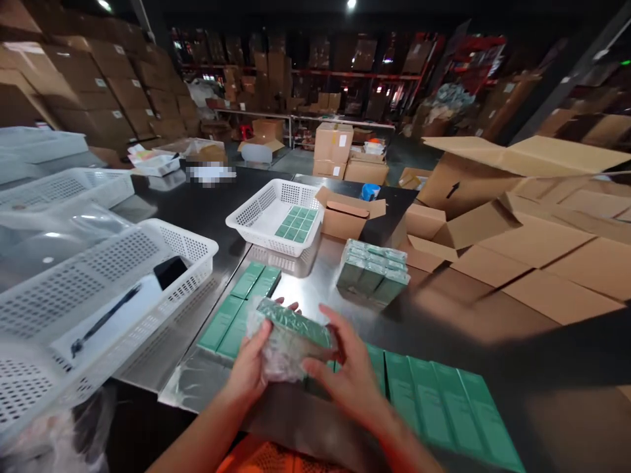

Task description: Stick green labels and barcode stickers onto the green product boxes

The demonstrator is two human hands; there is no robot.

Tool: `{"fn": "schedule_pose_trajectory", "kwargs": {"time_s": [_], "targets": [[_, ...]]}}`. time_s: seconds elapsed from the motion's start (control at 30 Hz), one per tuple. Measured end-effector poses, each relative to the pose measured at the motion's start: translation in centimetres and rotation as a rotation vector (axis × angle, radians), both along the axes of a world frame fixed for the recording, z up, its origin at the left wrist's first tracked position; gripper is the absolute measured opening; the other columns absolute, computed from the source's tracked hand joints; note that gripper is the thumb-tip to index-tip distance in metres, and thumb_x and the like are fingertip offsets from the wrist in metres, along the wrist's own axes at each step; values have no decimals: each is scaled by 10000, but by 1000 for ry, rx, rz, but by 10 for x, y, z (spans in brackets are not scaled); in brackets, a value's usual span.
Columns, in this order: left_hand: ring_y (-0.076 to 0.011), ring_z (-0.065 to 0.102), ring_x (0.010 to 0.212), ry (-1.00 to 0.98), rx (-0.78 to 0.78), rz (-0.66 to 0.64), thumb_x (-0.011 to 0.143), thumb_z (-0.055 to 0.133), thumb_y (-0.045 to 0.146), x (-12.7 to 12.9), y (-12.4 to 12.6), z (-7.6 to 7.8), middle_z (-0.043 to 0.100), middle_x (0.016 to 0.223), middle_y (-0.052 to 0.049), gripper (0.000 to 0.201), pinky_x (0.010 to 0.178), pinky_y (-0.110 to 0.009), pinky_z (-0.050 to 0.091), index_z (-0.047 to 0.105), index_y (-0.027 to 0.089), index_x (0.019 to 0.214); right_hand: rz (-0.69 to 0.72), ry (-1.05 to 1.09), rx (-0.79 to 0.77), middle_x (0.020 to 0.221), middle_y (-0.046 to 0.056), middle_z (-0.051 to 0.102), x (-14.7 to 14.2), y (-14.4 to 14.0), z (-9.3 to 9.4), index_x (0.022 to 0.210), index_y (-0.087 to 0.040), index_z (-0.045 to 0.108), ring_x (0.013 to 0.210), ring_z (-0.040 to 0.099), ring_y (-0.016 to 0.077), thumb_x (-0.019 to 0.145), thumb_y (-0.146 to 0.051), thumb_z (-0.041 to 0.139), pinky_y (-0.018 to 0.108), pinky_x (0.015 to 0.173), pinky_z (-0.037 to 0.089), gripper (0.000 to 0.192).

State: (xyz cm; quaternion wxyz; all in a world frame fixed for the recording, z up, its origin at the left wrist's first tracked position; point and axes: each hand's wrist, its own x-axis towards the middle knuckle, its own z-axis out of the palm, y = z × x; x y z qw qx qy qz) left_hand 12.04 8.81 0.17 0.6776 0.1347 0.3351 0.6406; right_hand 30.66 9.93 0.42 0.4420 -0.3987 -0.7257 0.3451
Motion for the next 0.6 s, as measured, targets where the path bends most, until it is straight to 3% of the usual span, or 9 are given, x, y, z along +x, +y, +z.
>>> {"fn": "schedule_pose_trajectory", "kwargs": {"time_s": [0.1,0.17,0.27,0.37,0.5,0.6], "targets": [[-288,734,903,13,-7,13,534,924,427,0,6,20,775,919,-118,622,809,-371,574,734,129,1047,221,-199,137,1493,93,492,-2,-13,2,1506,-418,388,1297,556,324,806,-392,777,412,891,616,802],[-285,740,826,16,-15,-46,505,936,426,3,2,23,774,869,-114,641,770,-375,589,737,115,1030,233,-251,270,1516,61,479,0,-12,5,1508,-449,374,1309,547,307,828,-376,758,424,952,592,784],[-274,738,734,-2,-23,-172,505,934,464,12,-10,15,773,846,-103,674,670,-365,599,732,126,1052,112,-243,473,1303,57,672,2,-6,7,1472,-432,447,1087,702,277,860,-363,734,386,818,645,680],[-272,737,740,19,-3,-195,560,918,446,16,-20,5,773,858,-101,601,644,-351,594,735,137,1042,13,-247,644,1061,27,773,-3,-2,4,1419,-427,514,761,762,236,896,-225,673,367,579,617,582],[-273,732,744,51,19,-228,527,941,379,8,-23,-1,761,763,-121,515,709,-360,586,756,87,908,21,-155,836,841,19,786,-13,-2,-2,1137,-304,677,472,649,175,827,-42,620,326,399,466,410],[-234,710,693,83,-3,-250,479,956,359,-3,-23,-4,757,762,-118,512,680,-328,570,758,81,861,201,-230,734,652,-24,692,-15,-4,7,829,-264,611,432,567,159,817,-130,641,324,415,416,138]]}}
